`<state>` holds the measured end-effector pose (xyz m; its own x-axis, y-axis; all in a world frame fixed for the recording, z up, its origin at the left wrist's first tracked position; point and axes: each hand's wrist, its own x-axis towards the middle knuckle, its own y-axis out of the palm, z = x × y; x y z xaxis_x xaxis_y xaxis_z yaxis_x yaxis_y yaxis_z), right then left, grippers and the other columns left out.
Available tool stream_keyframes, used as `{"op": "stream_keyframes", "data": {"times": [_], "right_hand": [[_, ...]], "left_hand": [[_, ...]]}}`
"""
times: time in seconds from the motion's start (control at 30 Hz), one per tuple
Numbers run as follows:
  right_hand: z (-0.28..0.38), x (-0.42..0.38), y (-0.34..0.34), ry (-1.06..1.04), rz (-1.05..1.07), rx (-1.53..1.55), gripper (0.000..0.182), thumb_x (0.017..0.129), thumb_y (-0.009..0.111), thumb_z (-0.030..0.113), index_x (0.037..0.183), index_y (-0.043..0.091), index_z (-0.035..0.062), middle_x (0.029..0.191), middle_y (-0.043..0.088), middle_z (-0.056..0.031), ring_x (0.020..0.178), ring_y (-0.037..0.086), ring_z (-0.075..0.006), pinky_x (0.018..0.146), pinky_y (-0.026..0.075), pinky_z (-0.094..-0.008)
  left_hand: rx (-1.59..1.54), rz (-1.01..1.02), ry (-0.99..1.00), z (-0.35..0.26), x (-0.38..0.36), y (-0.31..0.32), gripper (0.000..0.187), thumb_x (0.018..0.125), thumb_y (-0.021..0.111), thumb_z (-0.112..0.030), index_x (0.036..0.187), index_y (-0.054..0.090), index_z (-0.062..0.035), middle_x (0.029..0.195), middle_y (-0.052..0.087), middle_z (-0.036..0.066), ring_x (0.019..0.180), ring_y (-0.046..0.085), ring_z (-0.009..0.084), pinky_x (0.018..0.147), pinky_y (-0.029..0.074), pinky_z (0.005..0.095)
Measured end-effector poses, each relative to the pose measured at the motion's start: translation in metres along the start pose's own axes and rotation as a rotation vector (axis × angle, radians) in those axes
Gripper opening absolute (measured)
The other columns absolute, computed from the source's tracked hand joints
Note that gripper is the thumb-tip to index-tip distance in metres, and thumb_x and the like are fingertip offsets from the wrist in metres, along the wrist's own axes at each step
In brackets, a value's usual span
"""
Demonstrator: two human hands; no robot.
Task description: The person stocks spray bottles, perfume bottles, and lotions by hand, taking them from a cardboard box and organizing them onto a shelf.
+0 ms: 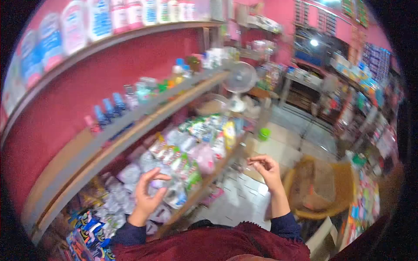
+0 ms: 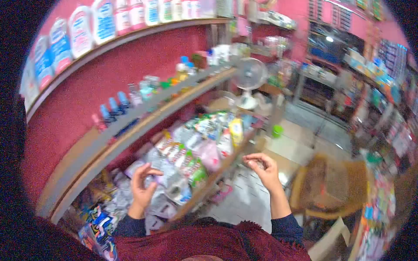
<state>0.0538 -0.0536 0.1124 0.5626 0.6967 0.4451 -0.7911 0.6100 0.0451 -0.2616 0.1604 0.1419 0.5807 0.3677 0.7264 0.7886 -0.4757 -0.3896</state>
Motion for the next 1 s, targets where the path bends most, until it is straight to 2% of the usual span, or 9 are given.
{"op": "stream_keyframes", "data": {"times": [0.1,0.17,0.37,0.5,0.53,0.73,0.83,0.97,1.0], "right_hand": [[0.026,-0.083,-0.059,0.106,-0.133,-0.112,0.014,0.085,0.062,0.006,0.098,0.064,-0.0001,0.097,0.067,-0.0100,0.091,0.062,-0.0161,0.083,0.048,-0.0291],[0.054,-0.136,-0.089,0.114,-0.263,-0.200,0.014,0.085,0.062,0.007,0.096,0.065,-0.0004,0.097,0.067,-0.0101,0.090,0.062,-0.0158,0.083,0.048,-0.0293],[0.120,-0.288,-0.142,0.163,-0.665,-0.412,0.018,0.085,0.063,0.013,0.097,0.065,0.0003,0.095,0.066,-0.0071,0.090,0.060,-0.0134,0.083,0.046,-0.0279],[0.143,-0.362,-0.139,0.250,-0.907,-0.219,0.017,0.087,0.061,0.015,0.098,0.065,0.0023,0.095,0.066,-0.0053,0.092,0.060,-0.0122,0.084,0.045,-0.0285],[0.136,-0.379,-0.140,0.202,-0.926,-0.355,0.017,0.087,0.061,0.015,0.099,0.065,0.0026,0.095,0.066,-0.0057,0.092,0.059,-0.0120,0.084,0.045,-0.0281],[0.108,-0.438,-0.097,0.256,-1.318,-0.373,0.017,0.087,0.062,0.014,0.098,0.063,0.0013,0.094,0.065,-0.0048,0.091,0.060,-0.0109,0.081,0.047,-0.0258],[0.076,-0.457,-0.067,0.238,-1.505,-0.508,0.016,0.087,0.063,0.014,0.097,0.063,0.0014,0.094,0.065,-0.0053,0.089,0.060,-0.0108,0.078,0.048,-0.0260],[0.036,-0.457,-0.029,0.195,-1.716,-0.293,0.019,0.087,0.062,0.016,0.100,0.064,0.0028,0.094,0.065,-0.0051,0.089,0.060,-0.0117,0.080,0.046,-0.0262],[0.040,-0.453,-0.021,0.230,-1.716,-0.400,0.018,0.087,0.062,0.015,0.100,0.063,0.0028,0.096,0.065,-0.0042,0.089,0.059,-0.0107,0.079,0.046,-0.0260]], "left_hand": [[-0.684,0.006,-0.311,-0.019,-0.009,0.139,0.057,0.083,0.059,-0.001,0.134,0.033,-0.0034,0.099,0.060,0.012,0.094,0.060,0.0211,0.087,0.045,0.0344],[-0.846,0.145,-0.433,-0.050,-0.016,0.213,0.058,0.082,0.059,0.000,0.134,0.033,-0.0031,0.100,0.060,0.012,0.094,0.060,0.0206,0.086,0.046,0.0333],[-1.117,0.711,-0.299,-0.144,-0.058,0.364,0.059,0.083,0.058,0.002,0.135,0.030,-0.0019,0.102,0.061,0.012,0.093,0.060,0.0196,0.086,0.046,0.0320],[-1.246,1.042,-0.277,-0.197,-0.082,0.420,0.059,0.084,0.057,-0.001,0.136,0.028,-0.0018,0.103,0.060,0.013,0.092,0.060,0.0190,0.087,0.046,0.0320],[-1.235,1.148,-0.294,-0.209,-0.082,0.425,0.060,0.085,0.057,-0.003,0.137,0.026,-0.0010,0.103,0.059,0.013,0.093,0.059,0.0187,0.086,0.046,0.0314],[-1.242,1.627,-0.221,-0.236,-0.095,0.468,0.060,0.086,0.055,-0.004,0.137,0.025,0.0010,0.104,0.058,0.013,0.094,0.058,0.0179,0.086,0.046,0.0300],[-1.271,1.804,-0.130,-0.243,-0.101,0.493,0.058,0.087,0.055,-0.004,0.137,0.025,0.0005,0.104,0.058,0.013,0.093,0.057,0.0170,0.086,0.045,0.0295],[-1.280,1.973,-0.142,-0.241,-0.117,0.515,0.058,0.087,0.055,-0.004,0.137,0.026,0.0002,0.104,0.058,0.013,0.093,0.057,0.0174,0.087,0.044,0.0301],[-1.282,2.016,-0.131,-0.244,-0.123,0.518,0.058,0.087,0.055,-0.005,0.137,0.027,0.0001,0.104,0.058,0.013,0.093,0.057,0.0176,0.087,0.044,0.0303]]}}
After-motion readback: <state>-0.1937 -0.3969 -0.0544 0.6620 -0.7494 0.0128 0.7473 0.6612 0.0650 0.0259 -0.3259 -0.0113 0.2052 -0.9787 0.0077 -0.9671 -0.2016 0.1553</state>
